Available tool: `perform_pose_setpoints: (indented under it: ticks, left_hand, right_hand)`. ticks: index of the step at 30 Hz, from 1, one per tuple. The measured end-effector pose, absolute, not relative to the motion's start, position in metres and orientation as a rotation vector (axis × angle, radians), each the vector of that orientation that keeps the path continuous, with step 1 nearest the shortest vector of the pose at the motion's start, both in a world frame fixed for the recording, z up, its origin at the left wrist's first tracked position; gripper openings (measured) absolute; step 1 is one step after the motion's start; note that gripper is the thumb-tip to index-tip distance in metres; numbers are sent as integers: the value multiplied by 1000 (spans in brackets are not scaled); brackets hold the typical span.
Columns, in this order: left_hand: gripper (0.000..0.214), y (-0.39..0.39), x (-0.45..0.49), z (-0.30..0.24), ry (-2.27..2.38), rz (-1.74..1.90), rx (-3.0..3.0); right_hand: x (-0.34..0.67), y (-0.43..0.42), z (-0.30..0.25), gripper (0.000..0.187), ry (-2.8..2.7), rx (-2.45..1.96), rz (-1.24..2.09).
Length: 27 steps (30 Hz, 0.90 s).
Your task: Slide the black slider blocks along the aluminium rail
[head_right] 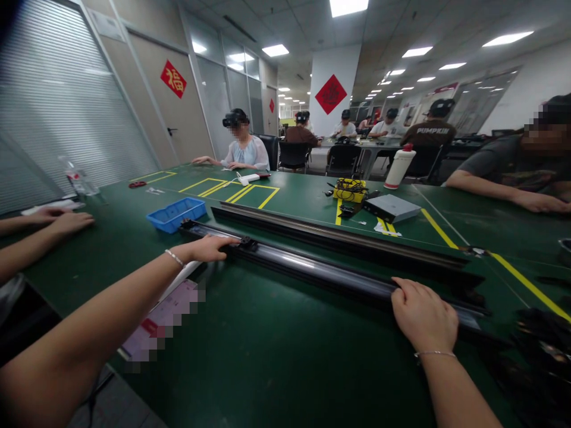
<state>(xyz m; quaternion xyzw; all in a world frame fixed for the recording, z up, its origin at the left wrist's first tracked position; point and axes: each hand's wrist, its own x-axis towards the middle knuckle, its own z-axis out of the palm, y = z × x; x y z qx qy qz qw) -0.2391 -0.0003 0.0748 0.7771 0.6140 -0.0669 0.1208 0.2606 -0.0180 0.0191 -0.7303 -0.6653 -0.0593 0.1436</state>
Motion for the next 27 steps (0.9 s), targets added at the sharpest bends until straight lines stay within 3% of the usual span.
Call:
perform_pose_setpoints:
  ticks: [13, 27]
  left_hand:
    - [59, 11, -250, 59, 1710, 150, 2100]
    - [59, 9, -228, 73, 1766, -107, 2053]
  right_hand:
    - [259, -18, 16, 44, -1887, -2056, -224]
    - [257, -18, 16, 44, -1884, -2061, -218]
